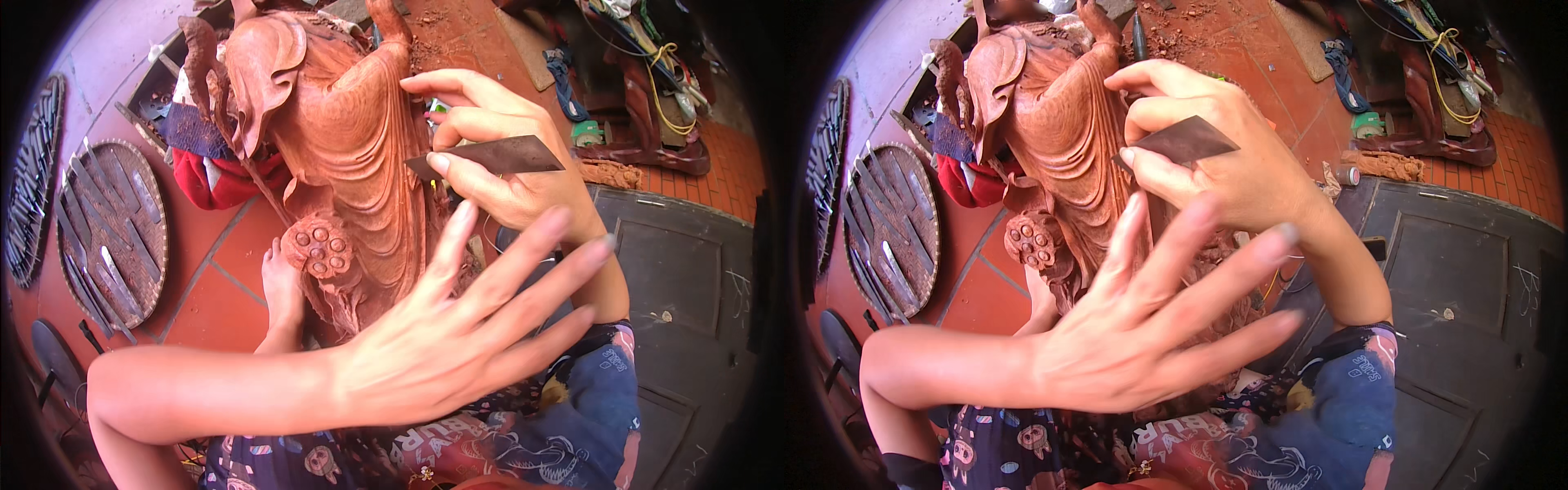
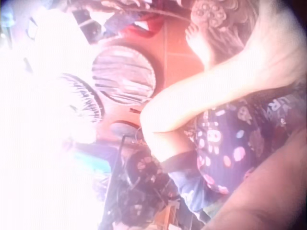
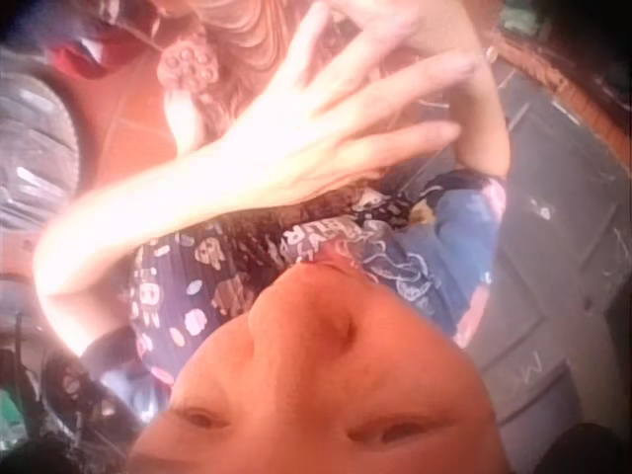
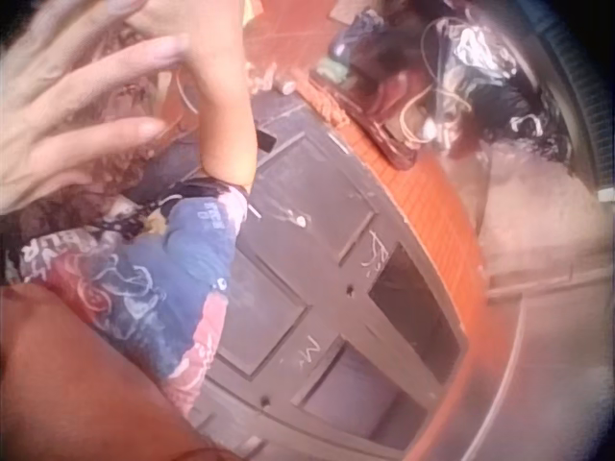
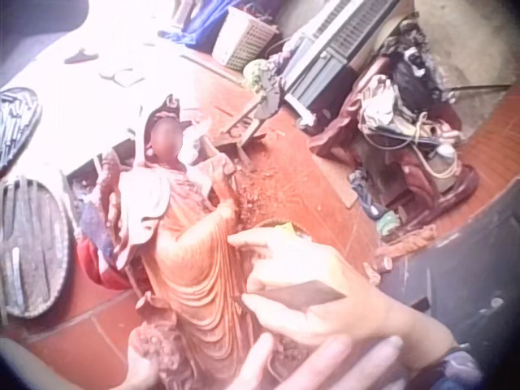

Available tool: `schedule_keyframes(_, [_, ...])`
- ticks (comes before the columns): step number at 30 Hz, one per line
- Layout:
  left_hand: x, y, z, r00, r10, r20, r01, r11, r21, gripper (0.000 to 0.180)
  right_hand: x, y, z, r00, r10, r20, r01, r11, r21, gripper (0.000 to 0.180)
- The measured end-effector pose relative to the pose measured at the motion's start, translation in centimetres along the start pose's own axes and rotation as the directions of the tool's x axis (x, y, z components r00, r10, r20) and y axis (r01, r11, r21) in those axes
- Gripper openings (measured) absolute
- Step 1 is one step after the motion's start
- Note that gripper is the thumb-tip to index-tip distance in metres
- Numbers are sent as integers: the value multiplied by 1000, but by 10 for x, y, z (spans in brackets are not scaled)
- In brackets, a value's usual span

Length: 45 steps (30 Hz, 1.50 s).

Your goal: The person carves a wooden sculpture of a standing figure using various hand tools. They use a chisel and a file to refine the details of the figure's clothing and body, occasionally switching tools and adjusting their grip.

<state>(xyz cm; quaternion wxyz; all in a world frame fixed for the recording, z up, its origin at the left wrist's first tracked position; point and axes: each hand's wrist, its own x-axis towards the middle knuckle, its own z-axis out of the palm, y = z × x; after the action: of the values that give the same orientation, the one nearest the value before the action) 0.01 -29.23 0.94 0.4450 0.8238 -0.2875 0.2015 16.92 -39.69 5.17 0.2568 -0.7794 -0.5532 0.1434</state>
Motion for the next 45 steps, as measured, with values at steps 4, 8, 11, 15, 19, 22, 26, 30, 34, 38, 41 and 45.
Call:
schedule_keyframes(4, [20, 2, 36, 968, -13, -252, 16, 1000, 10, 63, -11, 7, -4, 998, -2, -64, 3, 1000, 16, 14])
schedule_keyframes(8, [3, -1, 39, 968, -125, -218, 117, 992, -52, 68, -6, 9, 11, 1000, 14, -3, -14, 998, 54, 14])
schedule_keyframes(11, [1, 3, 36, 973, -160, -167, 141, 983, -118, 69, -10, 1, 10, 998, 70, 2, -70, 995, 71, 15])
schedule_keyframes(15, [-2, 3, 36, 966, -159, -202, 135, 983, -127, 70, -8, 2, 8, 997, 47, 54, -50, 997, 55, 16])
schedule_keyframes(19, [10, -10, 27, 959, -163, -232, 137, 982, -127, 70, 1, 5, 3, 990, 141, 18, -141, 989, 43, 23])
schedule_keyframes(22, [12, -9, 25, 959, -198, -202, 165, 972, -168, 89, -1, 6, 4, 989, 149, 17, -150, 984, 101, 29])
schedule_keyframes(26, [3, -5, 27, 960, -228, -163, 195, 961, -197, 98, -2, 9, 11, 997, 55, 45, -58, 996, 74, 45])
schedule_keyframes(30, [15, -8, 24, 949, -173, -264, 138, 980, -144, 66, 3, 1, 2, 974, 210, -83, -195, 968, 158, 29])
schedule_keyframes(34, [5, -5, 32, 960, -148, -237, 112, 981, -158, 62, -8, 8, 4, 1000, 13, 27, -15, 998, 63, 20])
schedule_keyframes(38, [5, -1, 31, 964, -151, -218, 109, 975, -193, 57, -10, 10, 2, 999, 49, 15, -50, 992, 119, 19])
schedule_keyframes(41, [-5, -3, 34, 970, -180, -161, 153, 974, -166, 74, -5, 5, 8, 996, 64, 68, -71, 992, 102, 19])
schedule_keyframes(45, [5, -12, 27, 972, -175, -155, 146, 973, -179, 84, -2, 8, 6, 993, 116, -18, -112, 981, 157, 22])
